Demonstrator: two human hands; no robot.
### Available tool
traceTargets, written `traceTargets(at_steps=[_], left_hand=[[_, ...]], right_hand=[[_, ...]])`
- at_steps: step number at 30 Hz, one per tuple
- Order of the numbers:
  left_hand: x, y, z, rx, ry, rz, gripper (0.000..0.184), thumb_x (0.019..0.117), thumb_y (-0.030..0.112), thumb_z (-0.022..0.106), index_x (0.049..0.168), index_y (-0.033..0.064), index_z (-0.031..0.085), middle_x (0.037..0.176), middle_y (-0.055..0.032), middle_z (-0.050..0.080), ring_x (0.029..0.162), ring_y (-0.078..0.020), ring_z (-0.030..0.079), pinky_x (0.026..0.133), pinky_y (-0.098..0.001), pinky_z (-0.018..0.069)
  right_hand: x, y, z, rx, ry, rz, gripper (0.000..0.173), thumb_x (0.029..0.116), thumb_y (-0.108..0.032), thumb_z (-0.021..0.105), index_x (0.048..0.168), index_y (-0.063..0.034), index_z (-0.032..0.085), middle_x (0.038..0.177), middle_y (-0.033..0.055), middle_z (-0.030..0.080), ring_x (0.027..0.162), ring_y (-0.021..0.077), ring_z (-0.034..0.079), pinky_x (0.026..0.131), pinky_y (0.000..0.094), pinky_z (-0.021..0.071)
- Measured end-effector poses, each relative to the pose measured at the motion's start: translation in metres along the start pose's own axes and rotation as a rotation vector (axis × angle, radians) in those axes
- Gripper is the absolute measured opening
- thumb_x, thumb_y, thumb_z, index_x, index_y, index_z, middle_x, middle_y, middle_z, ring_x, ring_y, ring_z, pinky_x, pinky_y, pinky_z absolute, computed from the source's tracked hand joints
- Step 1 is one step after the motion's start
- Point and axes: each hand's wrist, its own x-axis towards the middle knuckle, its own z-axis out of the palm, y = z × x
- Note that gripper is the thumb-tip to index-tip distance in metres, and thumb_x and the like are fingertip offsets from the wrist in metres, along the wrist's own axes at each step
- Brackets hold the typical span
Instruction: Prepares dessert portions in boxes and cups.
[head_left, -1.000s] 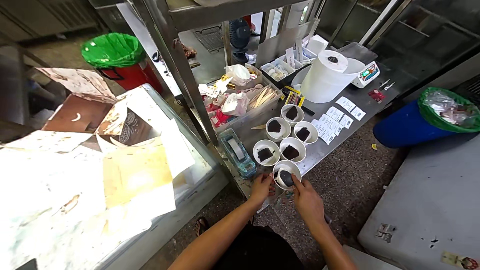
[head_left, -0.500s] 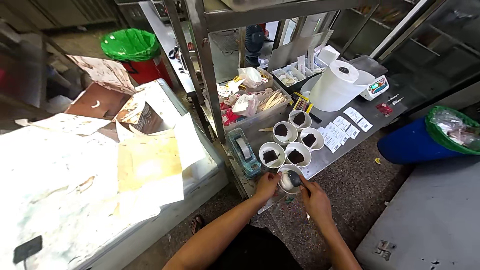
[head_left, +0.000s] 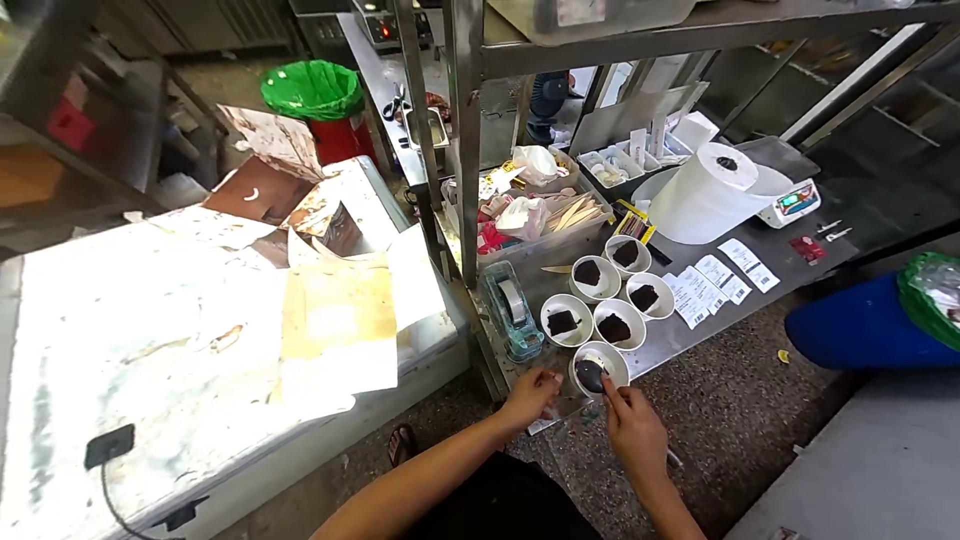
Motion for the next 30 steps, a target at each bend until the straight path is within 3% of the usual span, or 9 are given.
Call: traceTargets(at_steps=[8, 11, 12, 14, 18, 22, 26, 28, 30], left_hand=[[-0.088, -0.065, -0.098, 0.043, 0.156, -0.08, 0.042, 0.1078, 0.033, 0.052, 0.138, 0.0036, 0.054, 0.121, -0.0146, 0.067, 0.103, -0.0248, 0.07, 0.087, -0.0444, 0.0597], [-0.107, -0.081, -0.117, 0.008, 0.248, -0.12, 0.039, 0.1086, 0.03, 0.051, 0.137, 0.003, 0.054, 0.121, -0.0149, 0.068, 0.103, -0.0249, 0.07, 0.088, -0.0438, 0.0586], [-0.112, -0.085, -0.122, -0.002, 0.26, -0.114, 0.039, 0.1087, 0.029, 0.051, 0.136, 0.0022, 0.054, 0.121, -0.0151, 0.067, 0.103, -0.0245, 0.069, 0.088, -0.0431, 0.0584], [-0.118, -0.093, -0.131, -0.001, 0.274, -0.076, 0.038, 0.1086, 0.027, 0.051, 0.135, 0.0004, 0.055, 0.119, -0.0147, 0.068, 0.101, -0.0223, 0.07, 0.086, -0.0407, 0.0588], [-0.124, -0.103, -0.145, 0.012, 0.325, -0.027, 0.041, 0.1079, 0.029, 0.05, 0.135, -0.0007, 0.056, 0.117, -0.0149, 0.069, 0.098, -0.022, 0.071, 0.085, -0.0402, 0.0599], [-0.134, -0.111, -0.16, 0.062, 0.618, 0.19, 0.049, 0.1051, 0.03, 0.053, 0.14, -0.003, 0.053, 0.12, -0.0185, 0.068, 0.098, -0.0241, 0.071, 0.086, -0.0417, 0.0604], [-0.15, -0.111, -0.185, -0.088, 1.022, 0.494, 0.041, 0.1049, 0.017, 0.041, 0.128, -0.0159, 0.051, 0.107, -0.0187, 0.068, 0.09, -0.0157, 0.071, 0.081, -0.0334, 0.0607], [-0.154, -0.107, -0.204, -0.138, 1.143, 0.596, 0.045, 0.1021, 0.014, 0.041, 0.132, -0.0183, 0.048, 0.113, -0.0201, 0.066, 0.097, -0.012, 0.069, 0.088, -0.0303, 0.0591], [-0.155, -0.096, -0.222, -0.091, 1.204, 0.672, 0.051, 0.0956, 0.015, 0.048, 0.137, -0.015, 0.047, 0.123, -0.0214, 0.064, 0.108, -0.0143, 0.067, 0.093, -0.0306, 0.0572]], right_hand=[[0.016, 0.005, -0.004, 0.001, -0.202, 0.183, 0.037, 0.1008, -0.013, 0.059, 0.137, -0.0166, 0.069, 0.107, 0.0224, 0.07, 0.084, 0.04, 0.072, 0.07, 0.0572, 0.0586], [0.03, 0.012, -0.014, 0.258, -0.396, 0.407, 0.041, 0.1022, -0.016, 0.061, 0.143, -0.0139, 0.062, 0.12, 0.0202, 0.069, 0.101, 0.0356, 0.069, 0.09, 0.0562, 0.0549], [0.032, 0.016, -0.013, 0.383, -0.419, 0.495, 0.041, 0.1025, -0.016, 0.061, 0.144, -0.0115, 0.061, 0.118, 0.0184, 0.07, 0.097, 0.0298, 0.07, 0.088, 0.0498, 0.0558], [0.031, 0.019, -0.01, 0.678, -0.369, 0.663, 0.041, 0.1034, -0.011, 0.059, 0.144, -0.005, 0.057, 0.104, 0.0146, 0.069, 0.075, 0.0173, 0.064, 0.069, 0.0337, 0.0547], [0.021, 0.011, -0.012, 1.036, -0.15, 0.824, 0.04, 0.1058, -0.006, 0.051, 0.145, 0.0006, 0.052, 0.097, 0.012, 0.066, 0.066, 0.0137, 0.061, 0.059, 0.027, 0.0543], [0.036, -0.024, -0.025, 1.164, -0.065, 0.631, 0.037, 0.1002, -0.019, 0.045, 0.132, -0.0009, 0.047, 0.088, 0.0003, 0.063, 0.062, 0.0067, 0.059, 0.054, 0.0218, 0.0526], [0.087, -0.108, -0.053, 1.044, -0.183, 0.145, 0.064, 0.0964, -0.06, 0.055, 0.125, -0.0023, 0.051, 0.079, -0.0111, 0.059, 0.059, -0.0027, 0.055, 0.054, 0.0175, 0.0506], [0.118, -0.169, -0.07, 0.785, -0.236, -0.145, 0.07, 0.0942, -0.063, 0.056, 0.125, 0.0, 0.062, 0.085, -0.005, 0.067, 0.066, -0.0011, 0.059, 0.059, 0.0227, 0.0537], [0.148, -0.239, -0.078, 0.48, -0.315, -0.39, 0.059, 0.0927, -0.054, 0.059, 0.129, -0.008, 0.068, 0.096, 0.0037, 0.074, 0.076, 0.0144, 0.069, 0.067, 0.0413, 0.0588]])
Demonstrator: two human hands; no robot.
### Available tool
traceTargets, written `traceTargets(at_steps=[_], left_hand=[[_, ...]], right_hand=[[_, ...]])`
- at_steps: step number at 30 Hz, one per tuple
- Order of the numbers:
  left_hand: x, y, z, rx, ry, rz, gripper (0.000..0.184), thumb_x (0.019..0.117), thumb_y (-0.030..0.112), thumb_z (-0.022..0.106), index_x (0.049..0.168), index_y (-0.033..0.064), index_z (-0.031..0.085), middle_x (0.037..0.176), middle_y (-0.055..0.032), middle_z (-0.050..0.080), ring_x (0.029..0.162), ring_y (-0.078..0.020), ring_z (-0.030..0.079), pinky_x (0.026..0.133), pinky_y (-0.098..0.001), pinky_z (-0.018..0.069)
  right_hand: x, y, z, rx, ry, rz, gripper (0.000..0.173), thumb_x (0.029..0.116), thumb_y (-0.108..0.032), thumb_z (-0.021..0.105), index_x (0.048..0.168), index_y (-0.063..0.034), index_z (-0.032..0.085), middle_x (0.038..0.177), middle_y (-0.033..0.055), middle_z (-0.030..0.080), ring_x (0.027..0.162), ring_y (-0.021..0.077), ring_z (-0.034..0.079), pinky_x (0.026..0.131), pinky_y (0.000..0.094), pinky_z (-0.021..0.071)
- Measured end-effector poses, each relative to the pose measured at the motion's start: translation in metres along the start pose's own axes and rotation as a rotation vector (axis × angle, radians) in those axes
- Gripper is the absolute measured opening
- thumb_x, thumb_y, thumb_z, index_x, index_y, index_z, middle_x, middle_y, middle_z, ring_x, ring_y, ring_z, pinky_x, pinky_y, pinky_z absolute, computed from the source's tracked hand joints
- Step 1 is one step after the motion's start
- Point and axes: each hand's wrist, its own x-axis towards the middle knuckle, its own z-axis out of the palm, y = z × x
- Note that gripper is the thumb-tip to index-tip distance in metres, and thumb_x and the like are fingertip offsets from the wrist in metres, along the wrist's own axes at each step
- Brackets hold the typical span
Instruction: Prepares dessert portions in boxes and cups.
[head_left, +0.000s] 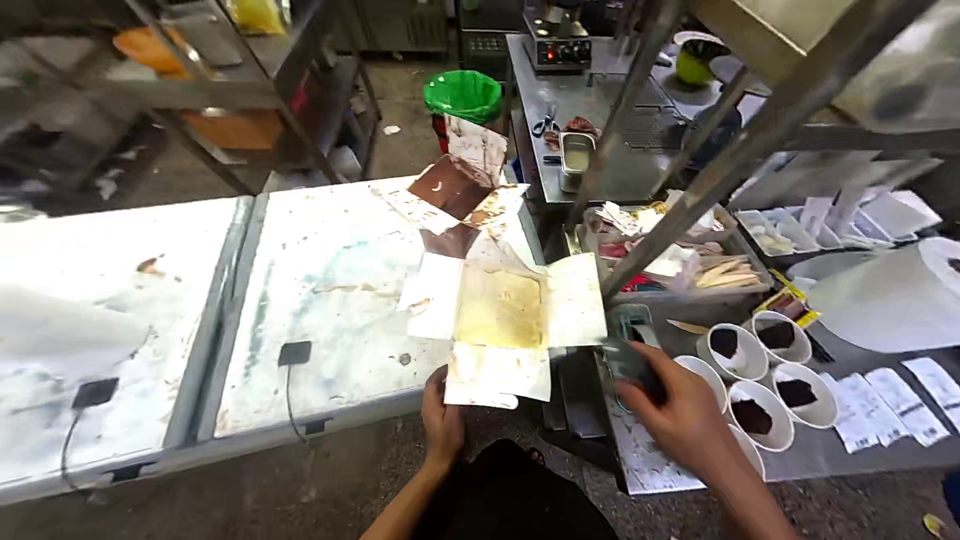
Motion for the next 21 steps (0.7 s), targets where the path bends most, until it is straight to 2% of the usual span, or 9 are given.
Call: traceTargets(at_steps=[3, 5, 6, 8, 10, 14, 16, 18, 21], left_hand=[[0.026, -0.001, 0.004, 0.06, -0.051, 0.107, 0.077, 0.0853, 0.026, 0.068, 0.145, -0.0134, 0.039, 0.139, -0.0288, 0.054, 0.125, -0.0287, 0.059, 0.104, -0.0424, 0.0518], [0.04, 0.0, 0.012, 0.074, -0.063, 0.113, 0.085, 0.0826, 0.037, 0.074, 0.144, -0.0113, 0.041, 0.139, -0.0272, 0.055, 0.129, -0.0278, 0.057, 0.11, -0.0429, 0.0477], [0.047, 0.001, 0.016, 0.073, -0.069, 0.121, 0.077, 0.0871, 0.039, 0.071, 0.141, -0.0103, 0.046, 0.137, -0.0245, 0.058, 0.129, -0.0252, 0.057, 0.112, -0.041, 0.047], [0.056, -0.004, 0.023, 0.124, -0.109, 0.17, 0.061, 0.0993, 0.032, 0.055, 0.14, -0.0142, 0.049, 0.141, -0.0299, 0.054, 0.137, -0.0329, 0.051, 0.118, -0.0443, 0.0382], [0.062, -0.003, 0.026, 0.2, -0.175, 0.159, 0.052, 0.1037, 0.022, 0.048, 0.139, -0.0166, 0.049, 0.144, -0.0348, 0.049, 0.14, -0.0409, 0.045, 0.121, -0.0474, 0.0329], [0.065, 0.01, 0.028, 0.26, -0.254, 0.057, 0.049, 0.102, 0.014, 0.049, 0.139, -0.0183, 0.048, 0.145, -0.0374, 0.047, 0.142, -0.0448, 0.043, 0.123, -0.0474, 0.0299], [0.066, 0.017, 0.028, 0.227, -0.248, -0.001, 0.047, 0.1005, 0.012, 0.051, 0.137, -0.0184, 0.05, 0.143, -0.0362, 0.05, 0.141, -0.0425, 0.045, 0.123, -0.0455, 0.0304], [0.066, 0.021, 0.028, 0.235, -0.27, -0.037, 0.051, 0.0968, 0.015, 0.057, 0.135, -0.0174, 0.052, 0.142, -0.0355, 0.051, 0.14, -0.0424, 0.045, 0.122, -0.0469, 0.0309], [0.07, 0.031, 0.026, 0.285, -0.31, -0.069, 0.063, 0.0896, 0.031, 0.067, 0.132, -0.0147, 0.057, 0.139, -0.0336, 0.055, 0.138, -0.0419, 0.047, 0.12, -0.048, 0.0317]], right_hand=[[0.076, -0.063, 0.041, -0.359, -0.252, -0.038, 0.048, 0.0956, -0.049, 0.065, 0.126, -0.0116, 0.068, 0.1, 0.0129, 0.073, 0.086, 0.0333, 0.072, 0.071, 0.0562, 0.0578], [0.119, -0.09, 0.076, -0.501, -0.399, 0.093, 0.044, 0.0997, -0.041, 0.064, 0.125, -0.005, 0.064, 0.105, 0.0203, 0.07, 0.094, 0.0404, 0.07, 0.077, 0.0584, 0.0559], [0.133, -0.094, 0.095, -0.547, -0.395, 0.128, 0.042, 0.1002, -0.038, 0.064, 0.121, -0.0012, 0.064, 0.105, 0.0229, 0.07, 0.095, 0.042, 0.07, 0.076, 0.0581, 0.0559], [0.152, -0.095, 0.123, -0.612, -0.381, 0.175, 0.043, 0.1013, -0.036, 0.062, 0.121, 0.0024, 0.064, 0.107, 0.0252, 0.069, 0.098, 0.0432, 0.07, 0.077, 0.0579, 0.0565], [0.163, -0.099, 0.136, -0.657, -0.434, 0.211, 0.044, 0.1032, -0.036, 0.058, 0.127, 0.0015, 0.062, 0.111, 0.0255, 0.069, 0.104, 0.0435, 0.069, 0.083, 0.0582, 0.0555], [0.175, -0.112, 0.143, -0.723, -0.592, 0.223, 0.041, 0.1044, -0.034, 0.052, 0.126, 0.0003, 0.061, 0.108, 0.0238, 0.07, 0.104, 0.0422, 0.07, 0.084, 0.0584, 0.0555], [0.185, -0.115, 0.141, -0.724, -0.682, 0.244, 0.046, 0.1041, -0.04, 0.052, 0.124, 0.0, 0.061, 0.109, 0.023, 0.07, 0.107, 0.0409, 0.068, 0.087, 0.0593, 0.0542], [0.193, -0.114, 0.142, -0.733, -0.761, 0.273, 0.051, 0.1031, -0.047, 0.049, 0.12, -0.0011, 0.063, 0.11, 0.0214, 0.069, 0.108, 0.0391, 0.068, 0.088, 0.0591, 0.0534], [0.204, -0.111, 0.147, -0.756, -0.865, 0.289, 0.052, 0.0986, -0.052, 0.053, 0.111, -0.0025, 0.066, 0.104, 0.0199, 0.07, 0.103, 0.0379, 0.069, 0.084, 0.0608, 0.0532]])
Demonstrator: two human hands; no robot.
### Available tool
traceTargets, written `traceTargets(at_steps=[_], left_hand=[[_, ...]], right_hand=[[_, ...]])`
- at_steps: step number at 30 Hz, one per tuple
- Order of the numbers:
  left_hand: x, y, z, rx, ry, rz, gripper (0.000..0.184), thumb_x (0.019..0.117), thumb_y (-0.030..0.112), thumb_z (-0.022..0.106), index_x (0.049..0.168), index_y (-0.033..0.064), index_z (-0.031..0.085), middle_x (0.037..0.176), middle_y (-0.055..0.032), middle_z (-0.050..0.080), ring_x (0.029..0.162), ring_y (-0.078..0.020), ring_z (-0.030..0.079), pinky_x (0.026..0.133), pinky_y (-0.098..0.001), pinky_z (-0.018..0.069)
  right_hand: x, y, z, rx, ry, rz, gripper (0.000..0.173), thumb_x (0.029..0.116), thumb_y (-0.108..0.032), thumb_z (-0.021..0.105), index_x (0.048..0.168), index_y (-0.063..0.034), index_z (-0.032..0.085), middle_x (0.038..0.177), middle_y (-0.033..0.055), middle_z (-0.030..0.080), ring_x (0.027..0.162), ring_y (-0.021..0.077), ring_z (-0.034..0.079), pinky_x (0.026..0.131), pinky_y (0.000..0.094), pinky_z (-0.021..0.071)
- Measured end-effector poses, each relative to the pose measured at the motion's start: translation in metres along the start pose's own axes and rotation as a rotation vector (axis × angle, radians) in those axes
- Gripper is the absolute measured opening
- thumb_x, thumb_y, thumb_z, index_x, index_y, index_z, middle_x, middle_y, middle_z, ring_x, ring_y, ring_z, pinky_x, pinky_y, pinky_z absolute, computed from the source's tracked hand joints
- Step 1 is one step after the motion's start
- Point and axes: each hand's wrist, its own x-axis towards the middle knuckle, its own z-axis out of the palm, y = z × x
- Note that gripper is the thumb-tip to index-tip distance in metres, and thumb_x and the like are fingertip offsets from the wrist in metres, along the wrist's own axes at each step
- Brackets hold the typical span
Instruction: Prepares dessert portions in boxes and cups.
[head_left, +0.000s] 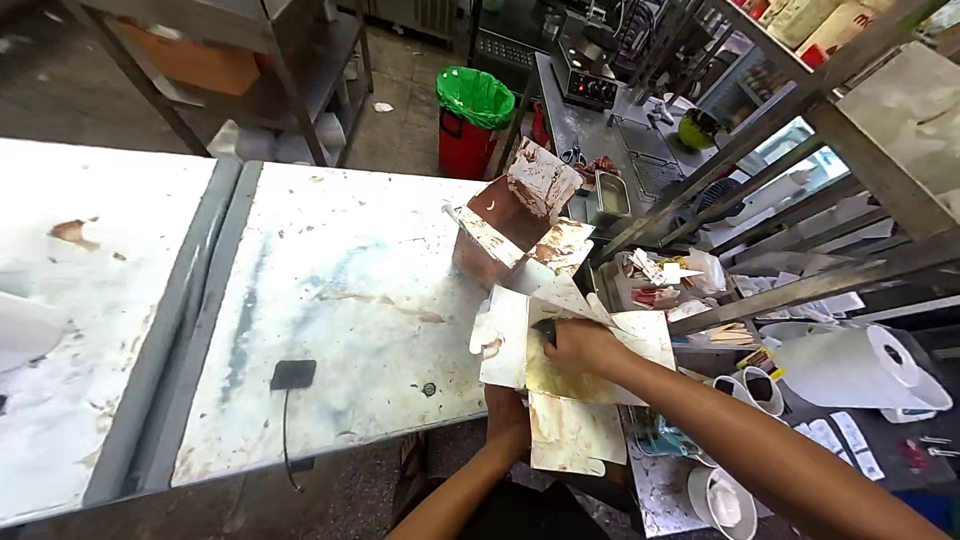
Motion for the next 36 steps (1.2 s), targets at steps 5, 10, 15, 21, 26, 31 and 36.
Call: traceTargets(at_steps=[5, 10, 15, 21, 26, 31, 36], left_hand=[[-0.001, -0.007, 0.001, 0.071, -0.088, 0.026, 0.069, 0.0895, 0.041, 0.067, 0.134, -0.0109, 0.058, 0.143, -0.0332, 0.052, 0.142, -0.0442, 0.042, 0.122, -0.0535, 0.0255], [0.0, -0.009, 0.001, 0.109, -0.132, 0.065, 0.068, 0.0885, 0.046, 0.066, 0.131, -0.0075, 0.062, 0.142, -0.0313, 0.055, 0.142, -0.0446, 0.043, 0.121, -0.057, 0.0237], [0.001, -0.004, -0.003, 0.138, -0.18, 0.076, 0.065, 0.0903, 0.046, 0.064, 0.132, -0.0047, 0.063, 0.142, -0.0295, 0.056, 0.142, -0.0444, 0.042, 0.121, -0.0597, 0.0218], [0.003, -0.004, -0.009, 0.174, -0.283, 0.065, 0.065, 0.0928, 0.046, 0.061, 0.136, -0.0029, 0.061, 0.145, -0.0264, 0.055, 0.145, -0.0425, 0.038, 0.122, -0.0598, 0.0162], [0.004, -0.013, -0.004, 0.154, -0.217, 0.095, 0.066, 0.0886, 0.046, 0.064, 0.13, -0.0045, 0.064, 0.14, -0.0284, 0.058, 0.141, -0.0451, 0.043, 0.119, -0.0622, 0.0211], [0.003, -0.023, 0.004, 0.158, -0.126, 0.144, 0.058, 0.0924, 0.042, 0.064, 0.129, -0.0038, 0.067, 0.139, -0.026, 0.06, 0.143, -0.0448, 0.043, 0.122, -0.0646, 0.0141], [0.002, -0.027, 0.009, 0.19, -0.057, 0.157, 0.064, 0.0912, 0.047, 0.063, 0.128, -0.005, 0.066, 0.139, -0.0263, 0.06, 0.142, -0.0471, 0.042, 0.121, -0.0655, 0.0144]], right_hand=[[0.011, -0.003, -0.003, -0.063, -0.114, -0.059, 0.039, 0.0857, -0.037, 0.074, 0.099, -0.0017, 0.069, 0.094, 0.0196, 0.069, 0.092, 0.0389, 0.068, 0.076, 0.0643, 0.0523], [0.018, -0.006, -0.006, -0.124, -0.208, -0.139, 0.029, 0.085, -0.026, 0.077, 0.097, -0.001, 0.068, 0.09, 0.0187, 0.068, 0.087, 0.0373, 0.067, 0.073, 0.0622, 0.0519], [0.021, -0.015, -0.009, -0.199, -0.318, -0.205, 0.026, 0.0879, -0.024, 0.075, 0.095, 0.0004, 0.069, 0.088, 0.0186, 0.067, 0.084, 0.0358, 0.067, 0.071, 0.06, 0.0507], [0.021, -0.028, -0.013, -0.301, -0.407, -0.278, 0.032, 0.0905, -0.029, 0.075, 0.102, 0.0004, 0.069, 0.092, 0.0191, 0.069, 0.088, 0.0364, 0.068, 0.074, 0.0604, 0.0514], [0.019, -0.031, -0.018, -0.352, -0.493, -0.365, 0.034, 0.0928, -0.033, 0.074, 0.103, 0.0002, 0.07, 0.093, 0.0198, 0.069, 0.09, 0.0365, 0.067, 0.076, 0.0597, 0.0499], [0.019, -0.028, -0.02, -0.379, -0.571, -0.424, 0.034, 0.0934, -0.032, 0.073, 0.1, 0.0013, 0.071, 0.091, 0.0194, 0.068, 0.086, 0.0344, 0.066, 0.074, 0.0554, 0.0499], [0.018, -0.023, -0.026, -0.388, -0.628, -0.423, 0.035, 0.0946, -0.035, 0.072, 0.099, 0.0002, 0.072, 0.088, 0.0182, 0.068, 0.082, 0.0327, 0.064, 0.07, 0.0536, 0.0478]])
